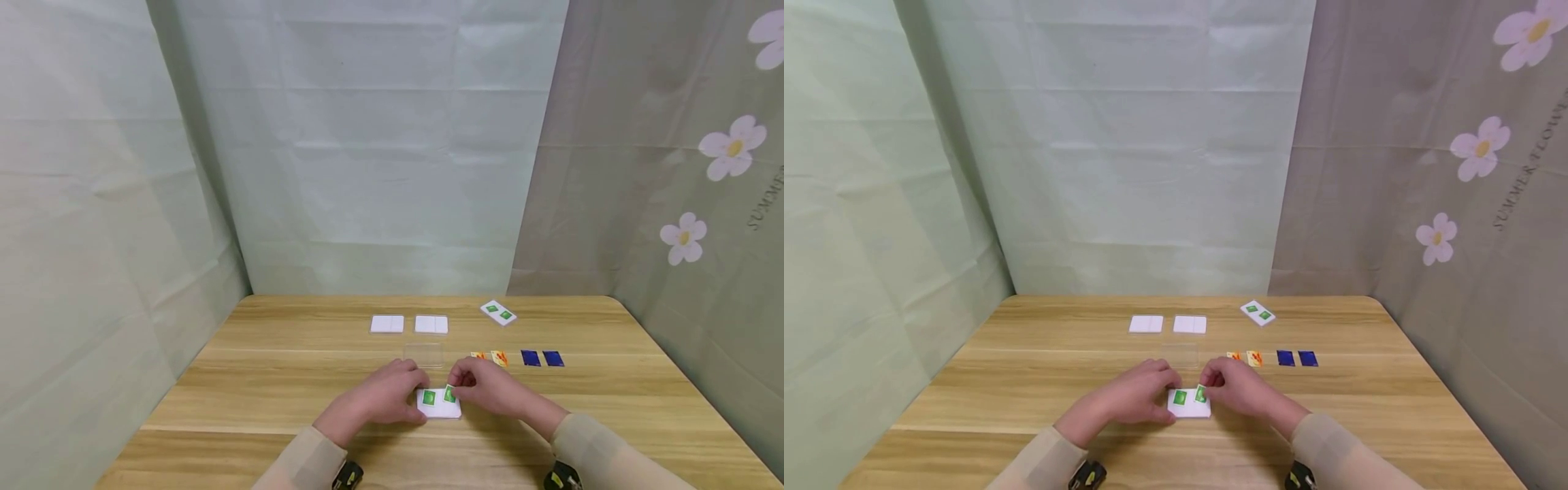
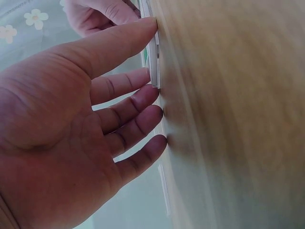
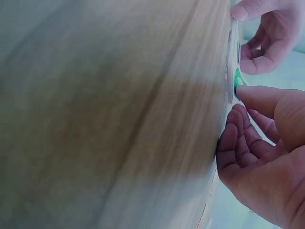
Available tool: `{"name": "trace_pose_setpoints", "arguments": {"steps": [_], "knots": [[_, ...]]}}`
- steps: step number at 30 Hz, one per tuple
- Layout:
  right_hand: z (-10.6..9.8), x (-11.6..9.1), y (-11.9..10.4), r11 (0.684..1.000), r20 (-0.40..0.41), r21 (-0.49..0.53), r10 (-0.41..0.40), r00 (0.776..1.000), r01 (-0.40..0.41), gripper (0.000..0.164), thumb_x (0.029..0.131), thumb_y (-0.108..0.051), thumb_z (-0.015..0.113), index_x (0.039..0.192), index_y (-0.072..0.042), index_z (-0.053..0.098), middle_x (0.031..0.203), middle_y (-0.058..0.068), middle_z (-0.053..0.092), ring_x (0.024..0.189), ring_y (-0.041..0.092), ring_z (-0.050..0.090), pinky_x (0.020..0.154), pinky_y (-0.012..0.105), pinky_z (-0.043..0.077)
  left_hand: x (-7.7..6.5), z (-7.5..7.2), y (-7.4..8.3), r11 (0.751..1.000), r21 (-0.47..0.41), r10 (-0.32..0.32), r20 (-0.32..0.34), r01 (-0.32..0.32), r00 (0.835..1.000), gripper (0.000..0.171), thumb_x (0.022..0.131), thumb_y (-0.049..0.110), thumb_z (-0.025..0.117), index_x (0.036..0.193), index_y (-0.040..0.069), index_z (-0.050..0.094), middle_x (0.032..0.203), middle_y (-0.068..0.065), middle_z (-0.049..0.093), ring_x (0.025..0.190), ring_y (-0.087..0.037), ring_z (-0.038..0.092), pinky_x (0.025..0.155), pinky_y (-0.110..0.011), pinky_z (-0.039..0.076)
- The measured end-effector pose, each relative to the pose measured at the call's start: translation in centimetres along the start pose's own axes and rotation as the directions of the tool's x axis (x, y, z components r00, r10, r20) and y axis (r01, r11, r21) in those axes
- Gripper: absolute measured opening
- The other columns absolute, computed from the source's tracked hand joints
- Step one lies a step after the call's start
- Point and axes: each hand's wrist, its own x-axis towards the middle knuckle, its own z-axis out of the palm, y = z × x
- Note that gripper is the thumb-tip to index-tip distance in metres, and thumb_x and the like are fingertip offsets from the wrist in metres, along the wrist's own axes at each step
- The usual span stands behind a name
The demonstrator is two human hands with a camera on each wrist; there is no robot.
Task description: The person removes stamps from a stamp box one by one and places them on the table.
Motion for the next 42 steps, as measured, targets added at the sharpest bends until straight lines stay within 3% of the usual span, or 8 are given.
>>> {"name": "trace_pose_setpoints", "arguments": {"steps": [12, 21, 25, 42], "knots": [[-2.0, -0.8, 0.4, 0.997, -0.011, 0.075, -0.030, 0.999, 0.031, 0.005, 0.104, -0.006, 0.076, 0.101, -0.007, 0.072, 0.093, -0.002, 0.069, 0.085, 0.016, 0.060, 0.072, 0.026, 0.049, 0.0, -0.1, 0.2, 1.000, -0.005, 0.009, -0.009, -0.009, 1.000, 0.050, 0.085, 0.035, 0.098, 0.125, 0.016, 0.076, 0.117, 0.006, 0.066, 0.106, -0.011, 0.056, 0.098, -0.031, 0.053], [-4.3, -1.7, 1.3, 1.000, -0.066, 0.012, -0.009, 0.998, 0.010, 0.008, 0.105, -0.006, 0.075, 0.104, -0.014, 0.076, 0.096, -0.003, 0.069, 0.085, 0.017, 0.059, 0.072, 0.028, 0.052, -0.1, -0.1, 0.1, 1.000, 0.008, 0.010, -0.008, -0.010, 1.000, 0.051, 0.085, 0.036, 0.097, 0.127, 0.015, 0.076, 0.118, 0.005, 0.066, 0.106, -0.012, 0.057, 0.101, -0.033, 0.053], [-4.9, -1.9, 1.9, 1.000, -0.079, 0.000, 0.005, 0.997, -0.005, 0.005, 0.103, -0.007, 0.078, 0.103, -0.011, 0.075, 0.095, -0.003, 0.068, 0.086, 0.018, 0.059, 0.072, 0.028, 0.052, -0.1, -0.2, 0.2, 1.000, 0.001, 0.010, -0.008, -0.010, 1.000, 0.051, 0.086, 0.036, 0.097, 0.128, 0.015, 0.076, 0.119, 0.005, 0.066, 0.106, -0.011, 0.056, 0.100, -0.033, 0.053], [-5.1, -1.7, 3.1, 0.996, -0.090, -0.077, 0.048, 0.995, -0.055, 0.011, 0.099, -0.009, 0.084, 0.097, -0.014, 0.074, 0.090, -0.005, 0.066, 0.084, 0.017, 0.057, 0.071, 0.028, 0.048, -0.3, -0.4, 0.3, 1.000, -0.001, 0.009, -0.005, -0.009, 1.000, 0.051, 0.086, 0.036, 0.097, 0.128, 0.014, 0.076, 0.119, 0.005, 0.066, 0.106, -0.012, 0.056, 0.099, -0.033, 0.053]]}}
